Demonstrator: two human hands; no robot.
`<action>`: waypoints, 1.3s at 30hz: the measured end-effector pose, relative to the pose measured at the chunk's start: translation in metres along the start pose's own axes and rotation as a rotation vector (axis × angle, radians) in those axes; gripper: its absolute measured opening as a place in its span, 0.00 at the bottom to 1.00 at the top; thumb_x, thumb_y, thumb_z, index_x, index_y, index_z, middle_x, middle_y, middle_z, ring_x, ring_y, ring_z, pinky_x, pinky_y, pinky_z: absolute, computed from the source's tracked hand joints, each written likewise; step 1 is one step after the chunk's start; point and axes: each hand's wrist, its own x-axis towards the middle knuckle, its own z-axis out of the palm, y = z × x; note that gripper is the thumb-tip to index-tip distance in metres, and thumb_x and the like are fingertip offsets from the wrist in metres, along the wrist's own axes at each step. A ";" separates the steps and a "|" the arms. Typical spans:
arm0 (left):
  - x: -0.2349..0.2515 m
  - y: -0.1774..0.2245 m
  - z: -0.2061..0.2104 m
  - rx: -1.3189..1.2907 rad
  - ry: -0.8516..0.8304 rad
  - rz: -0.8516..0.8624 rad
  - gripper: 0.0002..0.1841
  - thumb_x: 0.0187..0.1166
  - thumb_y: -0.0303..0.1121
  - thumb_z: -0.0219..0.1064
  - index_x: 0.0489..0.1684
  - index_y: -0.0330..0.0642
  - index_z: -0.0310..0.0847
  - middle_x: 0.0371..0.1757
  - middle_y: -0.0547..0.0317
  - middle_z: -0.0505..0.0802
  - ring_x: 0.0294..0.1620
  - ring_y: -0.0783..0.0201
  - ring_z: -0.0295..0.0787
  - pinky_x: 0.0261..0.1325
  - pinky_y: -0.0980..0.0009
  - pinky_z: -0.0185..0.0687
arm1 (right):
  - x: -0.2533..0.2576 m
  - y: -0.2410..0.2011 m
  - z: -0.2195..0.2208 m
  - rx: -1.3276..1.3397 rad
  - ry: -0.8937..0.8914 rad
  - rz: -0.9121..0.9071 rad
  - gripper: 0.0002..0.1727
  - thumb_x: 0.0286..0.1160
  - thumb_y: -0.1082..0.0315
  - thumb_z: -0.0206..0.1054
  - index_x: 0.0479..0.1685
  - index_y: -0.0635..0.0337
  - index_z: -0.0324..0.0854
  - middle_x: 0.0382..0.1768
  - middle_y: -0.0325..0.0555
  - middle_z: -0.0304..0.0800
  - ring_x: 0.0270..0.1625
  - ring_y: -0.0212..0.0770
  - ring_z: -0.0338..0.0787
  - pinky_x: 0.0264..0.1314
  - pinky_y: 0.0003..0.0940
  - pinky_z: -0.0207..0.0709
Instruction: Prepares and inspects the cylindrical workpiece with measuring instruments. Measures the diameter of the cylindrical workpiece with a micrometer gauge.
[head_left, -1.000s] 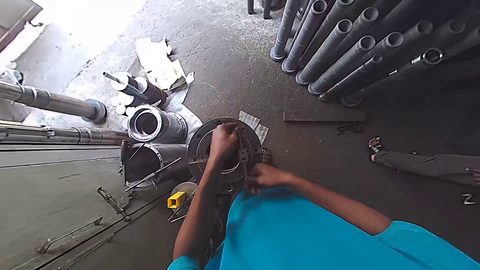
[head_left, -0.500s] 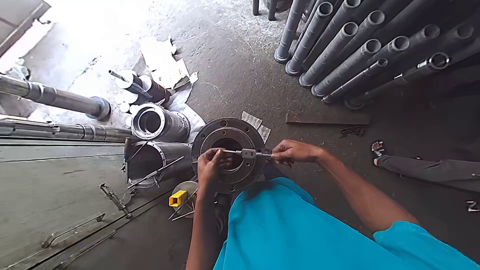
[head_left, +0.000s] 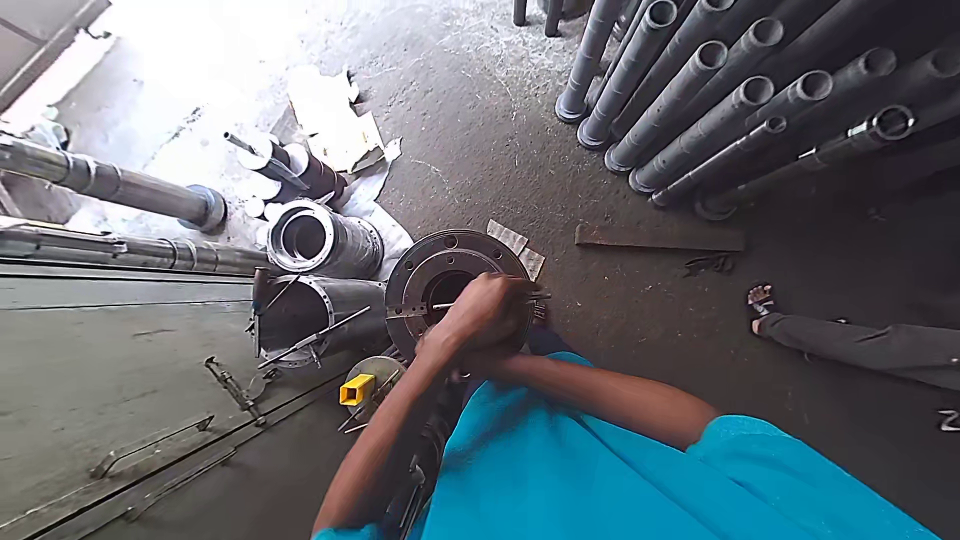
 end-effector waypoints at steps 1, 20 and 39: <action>-0.015 -0.011 -0.001 0.011 0.145 -0.049 0.15 0.80 0.26 0.65 0.60 0.47 0.91 0.57 0.58 0.96 0.60 0.58 0.92 0.65 0.52 0.86 | -0.013 0.000 -0.016 -0.130 -0.090 -0.083 0.16 0.91 0.70 0.51 0.54 0.72 0.83 0.37 0.44 0.89 0.34 0.27 0.84 0.42 0.26 0.80; 0.000 -0.042 0.000 0.011 0.370 -0.403 0.21 0.88 0.45 0.60 0.26 0.42 0.87 0.25 0.49 0.88 0.28 0.49 0.86 0.35 0.45 0.77 | -0.038 0.045 -0.104 -0.199 -0.196 -0.038 0.22 0.95 0.63 0.48 0.49 0.68 0.85 0.29 0.43 0.91 0.24 0.30 0.86 0.29 0.28 0.81; -0.111 -0.018 0.075 0.190 0.464 -0.389 0.13 0.79 0.38 0.65 0.45 0.42 0.96 0.33 0.59 0.97 0.28 0.67 0.92 0.35 0.68 0.88 | -0.011 -0.005 -0.200 -1.045 0.363 -0.545 0.17 0.87 0.53 0.59 0.41 0.52 0.90 0.40 0.45 0.92 0.46 0.50 0.92 0.47 0.57 0.83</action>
